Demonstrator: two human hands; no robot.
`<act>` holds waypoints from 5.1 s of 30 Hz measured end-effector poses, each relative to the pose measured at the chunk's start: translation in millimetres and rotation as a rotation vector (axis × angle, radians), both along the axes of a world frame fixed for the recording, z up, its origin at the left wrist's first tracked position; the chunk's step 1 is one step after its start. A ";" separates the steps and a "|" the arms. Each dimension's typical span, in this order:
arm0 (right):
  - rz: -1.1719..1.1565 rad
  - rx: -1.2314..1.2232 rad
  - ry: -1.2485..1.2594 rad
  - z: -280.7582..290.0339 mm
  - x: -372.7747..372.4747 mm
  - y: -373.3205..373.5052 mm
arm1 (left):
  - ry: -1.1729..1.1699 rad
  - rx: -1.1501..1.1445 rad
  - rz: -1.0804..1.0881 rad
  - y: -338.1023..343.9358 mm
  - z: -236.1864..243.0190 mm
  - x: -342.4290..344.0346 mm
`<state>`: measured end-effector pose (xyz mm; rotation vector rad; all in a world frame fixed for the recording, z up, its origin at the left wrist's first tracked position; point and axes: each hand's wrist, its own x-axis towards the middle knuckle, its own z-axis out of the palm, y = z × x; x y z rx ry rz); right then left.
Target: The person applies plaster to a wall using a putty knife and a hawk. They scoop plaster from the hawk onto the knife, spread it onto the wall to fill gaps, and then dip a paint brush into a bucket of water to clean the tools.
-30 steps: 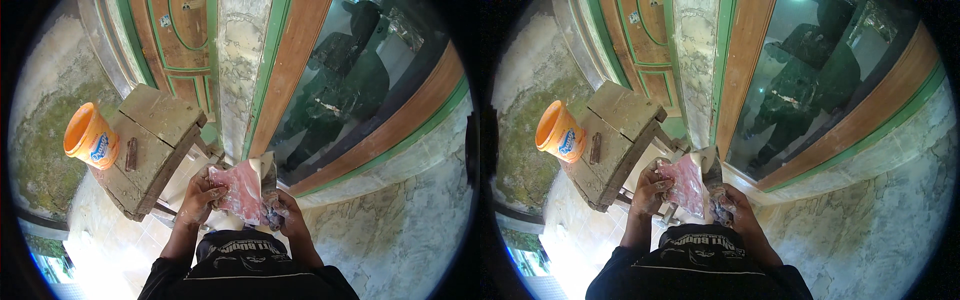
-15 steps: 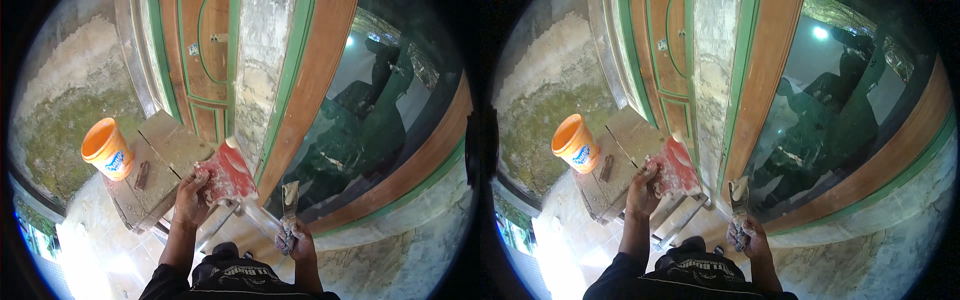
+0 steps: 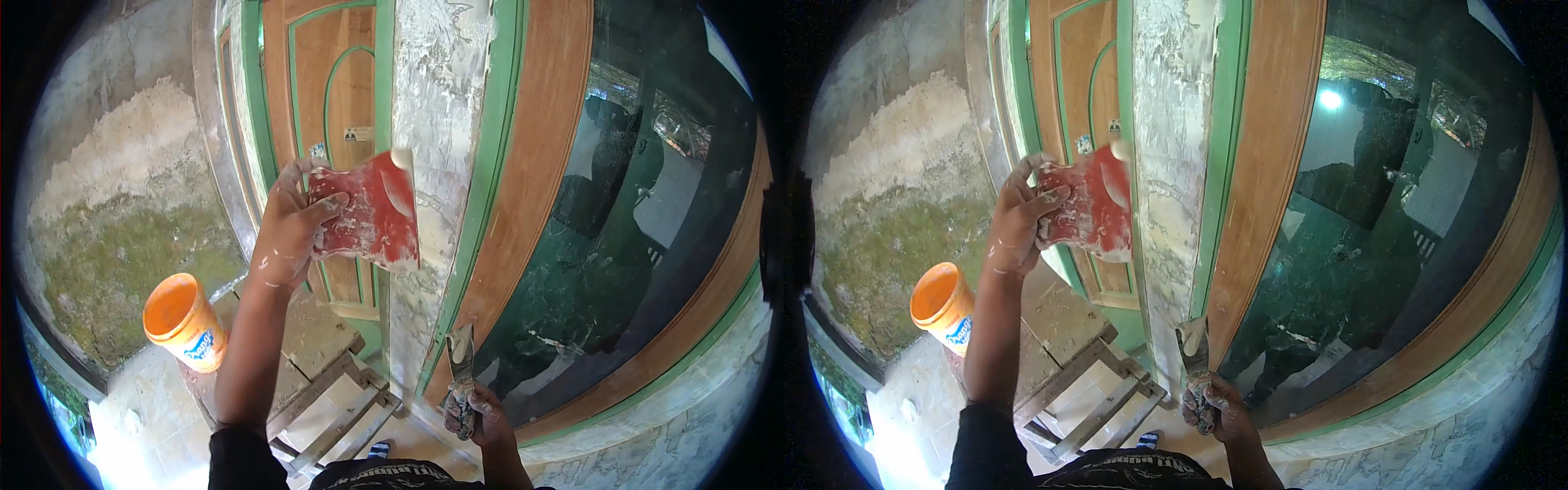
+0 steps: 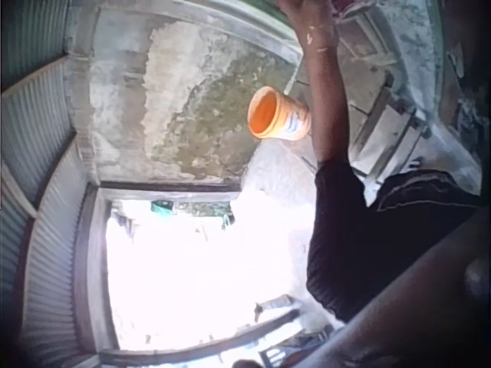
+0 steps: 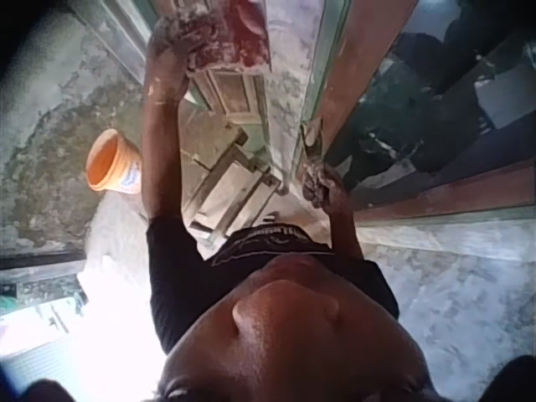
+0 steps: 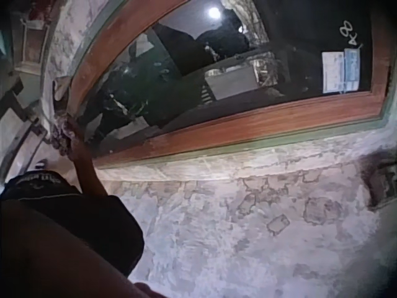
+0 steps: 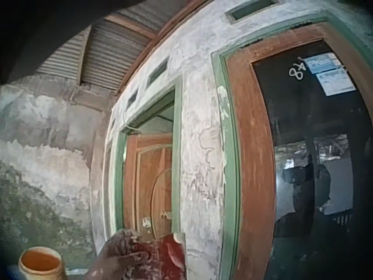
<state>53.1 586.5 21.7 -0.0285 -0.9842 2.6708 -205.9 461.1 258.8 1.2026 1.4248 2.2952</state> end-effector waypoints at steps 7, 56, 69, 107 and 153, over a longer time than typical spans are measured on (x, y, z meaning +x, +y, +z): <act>-0.043 0.012 -0.024 -3.2 -16.9 5.5 | 0.277 -0.091 -0.020 21.5 -10.3 -41.8; -0.429 0.030 -0.059 -9.6 -5.9 22.3 | -0.056 0.123 -0.190 156.4 3.3 -50.4; -0.476 0.041 -0.125 -3.9 3.3 19.8 | 0.069 0.086 -0.149 156.9 0.5 -55.9; -0.485 0.016 -0.023 1.4 18.0 4.6 | 0.379 -0.046 0.249 117.7 10.6 -66.9; -0.570 0.070 -0.147 10.9 36.7 -17.7 | -0.568 0.591 -0.384 186.7 7.4 -33.6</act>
